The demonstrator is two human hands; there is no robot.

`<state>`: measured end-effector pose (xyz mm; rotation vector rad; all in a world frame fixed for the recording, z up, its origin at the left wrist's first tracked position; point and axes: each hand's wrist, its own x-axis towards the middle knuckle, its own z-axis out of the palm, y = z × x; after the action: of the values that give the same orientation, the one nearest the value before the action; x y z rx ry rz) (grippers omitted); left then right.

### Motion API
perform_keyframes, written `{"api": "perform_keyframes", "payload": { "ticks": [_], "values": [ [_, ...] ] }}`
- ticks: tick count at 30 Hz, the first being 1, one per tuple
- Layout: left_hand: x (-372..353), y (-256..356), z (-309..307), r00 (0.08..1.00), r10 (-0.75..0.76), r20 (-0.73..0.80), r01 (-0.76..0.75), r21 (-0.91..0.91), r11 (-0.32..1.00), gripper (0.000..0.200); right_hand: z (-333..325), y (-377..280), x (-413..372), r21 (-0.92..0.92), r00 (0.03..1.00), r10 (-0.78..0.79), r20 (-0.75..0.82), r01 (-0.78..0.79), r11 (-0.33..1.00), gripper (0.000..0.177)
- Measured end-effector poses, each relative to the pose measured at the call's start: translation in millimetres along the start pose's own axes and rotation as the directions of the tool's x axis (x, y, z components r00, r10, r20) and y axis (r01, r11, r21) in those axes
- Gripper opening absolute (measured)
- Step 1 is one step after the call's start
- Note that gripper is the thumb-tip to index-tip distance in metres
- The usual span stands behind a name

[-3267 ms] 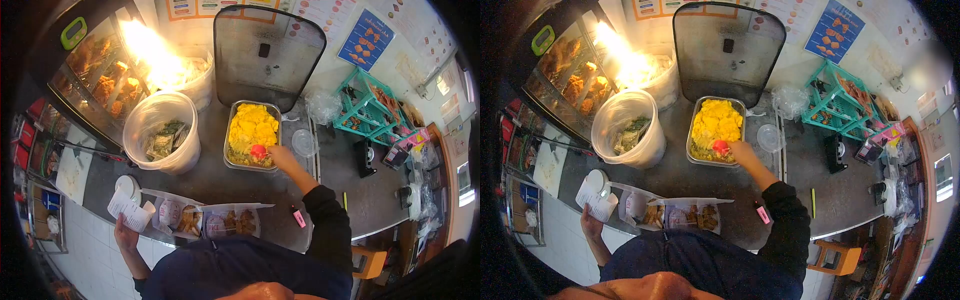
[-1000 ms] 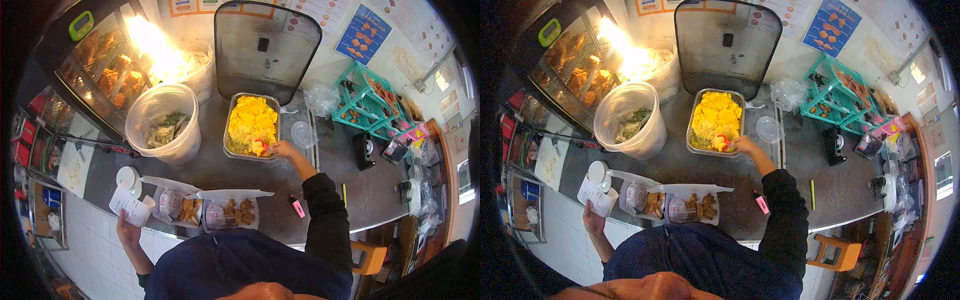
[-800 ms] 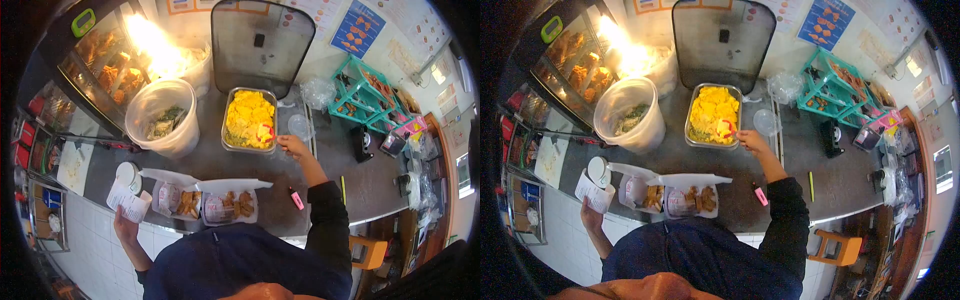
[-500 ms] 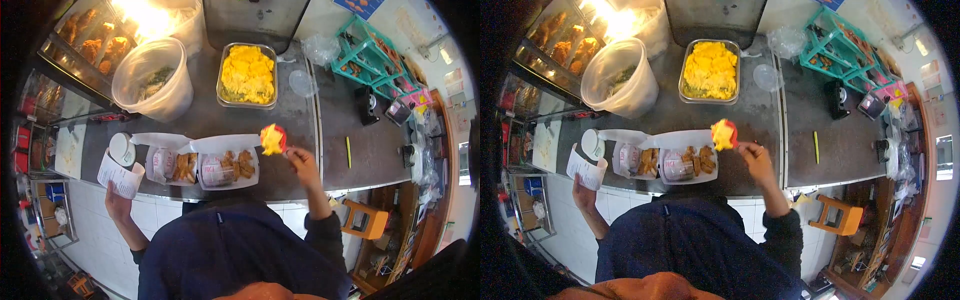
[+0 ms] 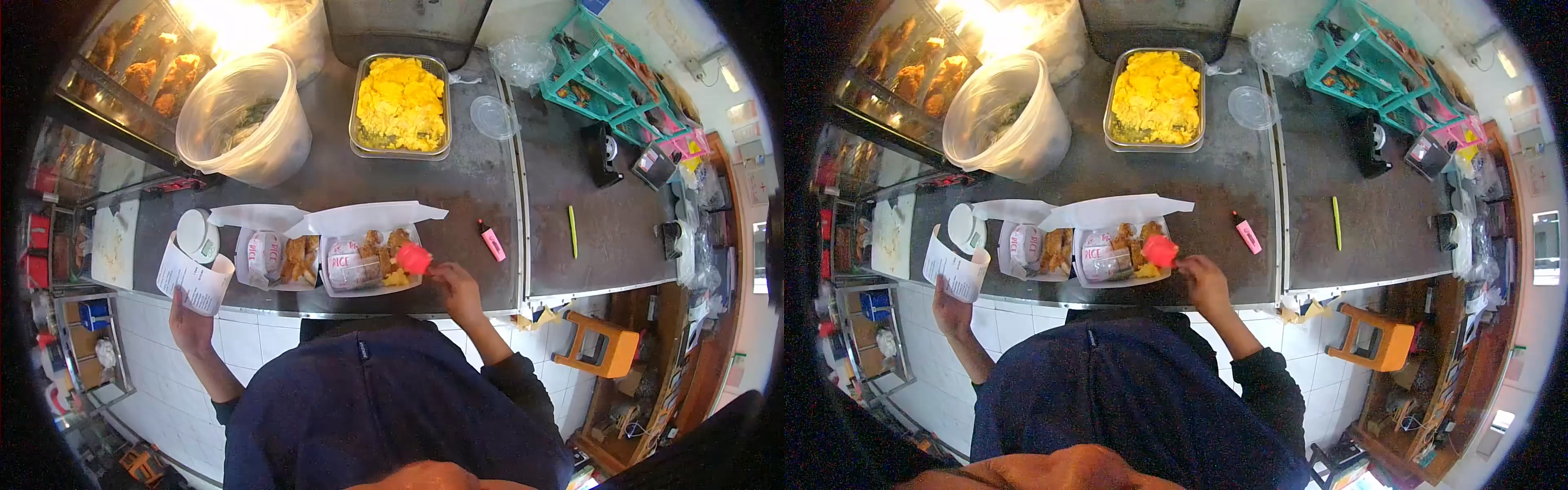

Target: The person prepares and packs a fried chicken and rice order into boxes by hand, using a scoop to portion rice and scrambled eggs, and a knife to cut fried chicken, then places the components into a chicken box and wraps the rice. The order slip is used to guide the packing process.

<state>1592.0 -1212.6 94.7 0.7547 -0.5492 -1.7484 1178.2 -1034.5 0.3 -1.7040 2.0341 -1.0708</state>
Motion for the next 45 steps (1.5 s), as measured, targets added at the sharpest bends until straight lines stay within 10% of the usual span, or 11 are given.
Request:
{"api": "perform_keyframes", "payload": {
  "ticks": [4,7,13,18,45],
  "values": [
    [-2.8,2.4,-6.7,1.000,0.016,-0.009,-0.016,-0.012,1.000,0.042,-36.9,16.6,25.1,0.415,0.838,0.455,0.302,-0.545,0.728,0.012],
    [-2.3,3.0,-11.2,0.999,0.035,-0.015,-0.036,-0.027,0.999,0.042,-85.2,3.8,62.9,0.682,0.804,0.331,0.495,-0.595,0.424,0.011],
    [-5.6,6.8,-14.1,0.996,0.094,0.010,-0.094,-0.033,0.995,0.041,-70.6,-29.1,62.6,0.237,0.942,0.180,0.283,-0.250,0.939,0.010],
    [-4.6,1.7,-21.7,0.995,0.098,-0.026,-0.100,-0.053,0.994,0.040,-1.8,-2.7,9.7,-0.200,0.947,-0.039,0.318,0.107,0.974,0.021],
    [-16.0,10.5,-21.5,0.998,0.028,-0.058,-0.031,-0.056,0.998,0.041,6.5,-5.7,-19.1,-0.171,0.995,-0.071,0.075,0.083,0.982,0.021]
  ]
}}
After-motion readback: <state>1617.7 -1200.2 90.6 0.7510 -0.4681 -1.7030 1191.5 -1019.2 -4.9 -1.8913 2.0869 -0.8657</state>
